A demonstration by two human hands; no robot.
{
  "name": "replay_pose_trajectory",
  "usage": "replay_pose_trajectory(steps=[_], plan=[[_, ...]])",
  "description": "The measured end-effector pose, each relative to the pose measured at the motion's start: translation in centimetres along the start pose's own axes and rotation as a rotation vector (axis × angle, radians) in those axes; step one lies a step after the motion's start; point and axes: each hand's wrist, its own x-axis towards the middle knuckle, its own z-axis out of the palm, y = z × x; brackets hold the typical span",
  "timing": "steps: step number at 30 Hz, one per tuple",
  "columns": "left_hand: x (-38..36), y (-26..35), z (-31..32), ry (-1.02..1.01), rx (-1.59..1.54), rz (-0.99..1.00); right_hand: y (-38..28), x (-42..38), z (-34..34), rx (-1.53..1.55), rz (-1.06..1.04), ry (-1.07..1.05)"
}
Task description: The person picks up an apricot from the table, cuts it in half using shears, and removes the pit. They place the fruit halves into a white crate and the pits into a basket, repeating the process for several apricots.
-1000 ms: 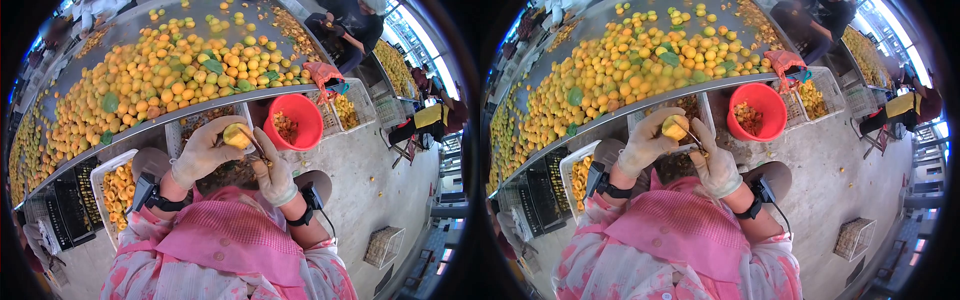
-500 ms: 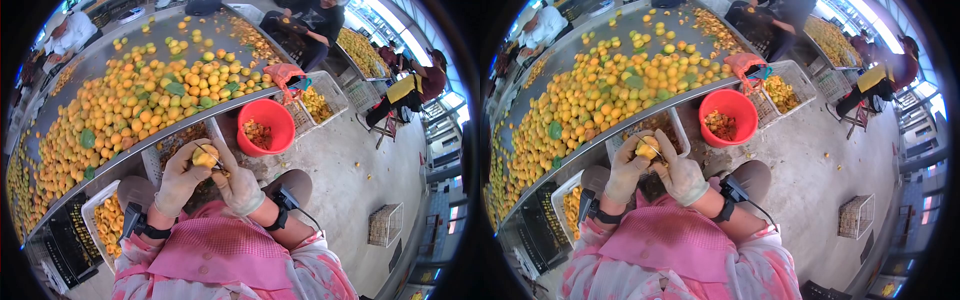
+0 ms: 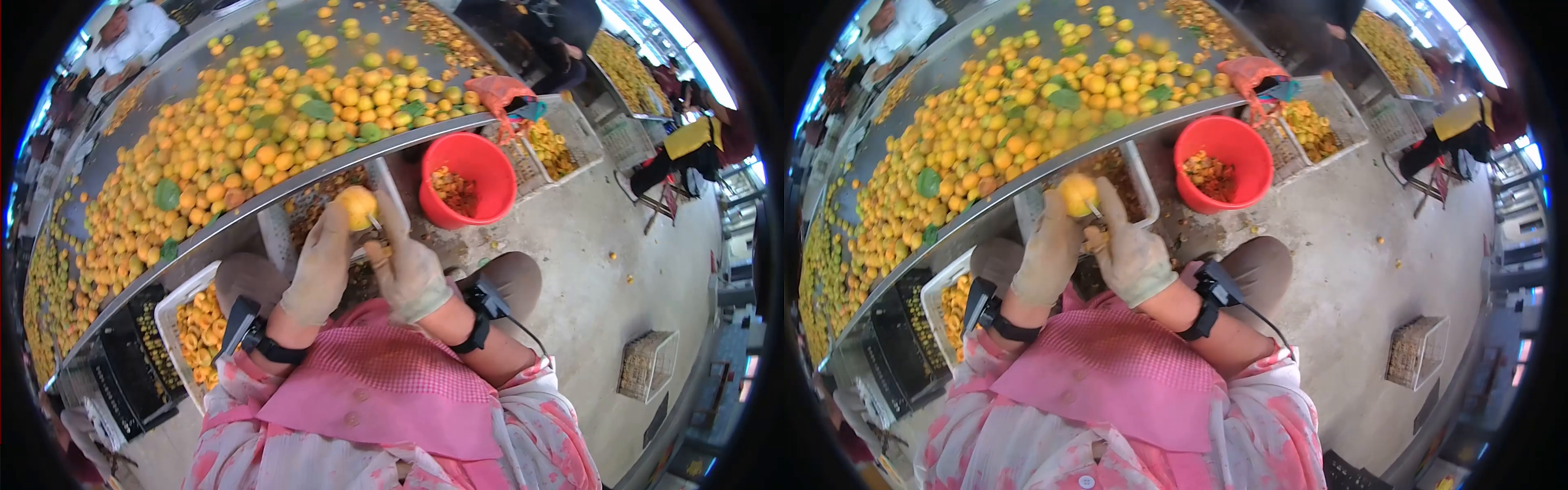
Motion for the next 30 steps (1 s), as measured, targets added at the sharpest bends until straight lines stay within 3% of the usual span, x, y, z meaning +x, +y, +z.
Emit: replay_pose_trajectory(steps=[1, 2, 7, 8, 9, 11, 14, 19, 25, 30], plan=[[0.1, 1.8, 0.6, 0.126, 0.015, -0.21, 0.3, 0.0, 0.1, 0.043, -0.092, 0.062], [0.4, 1.8, 0.5, 0.083, 0.051, -0.146, 0.6, -0.1, 0.2, 0.013, -0.116, 0.066], [0.4, 2.2, 0.4, 0.172, 0.119, -0.3, 0.8, 0.0, 1.2, 0.028, -0.058, 0.05], [0.0, 1.5, 0.6, 0.119, 0.254, -0.126, 0.9, 0.1, 1.6, 0.031, -0.053, 0.068], [0.1, 0.9, 1.0, 0.198, -0.012, -0.261, 0.0, 0.3, 1.4, -0.06, 0.06, 0.025], [0.5, 0.1, 0.6, 0.161, -0.01, -0.222, 0.2, 0.6, 1.6, -0.044, 0.121, -0.014], [0.9, 0.9, 1.1, 0.2, 0.041, -0.367, 1.5, 0.3, 2.0, 0.035, 0.044, 0.012], [1.3, 0.6, 1.1, 0.233, 0.161, -0.178, 1.1, 0.4, 1.3, 0.028, 0.091, -0.03], [1.1, 0.6, 1.7, 0.287, 0.136, -0.245, 3.0, 0.6, 4.1, 0.226, 0.058, 0.058], [0.9, 0.6, 1.9, 0.289, -0.092, -0.254, 2.7, 0.5, 4.3, 0.287, 0.009, 0.134]])
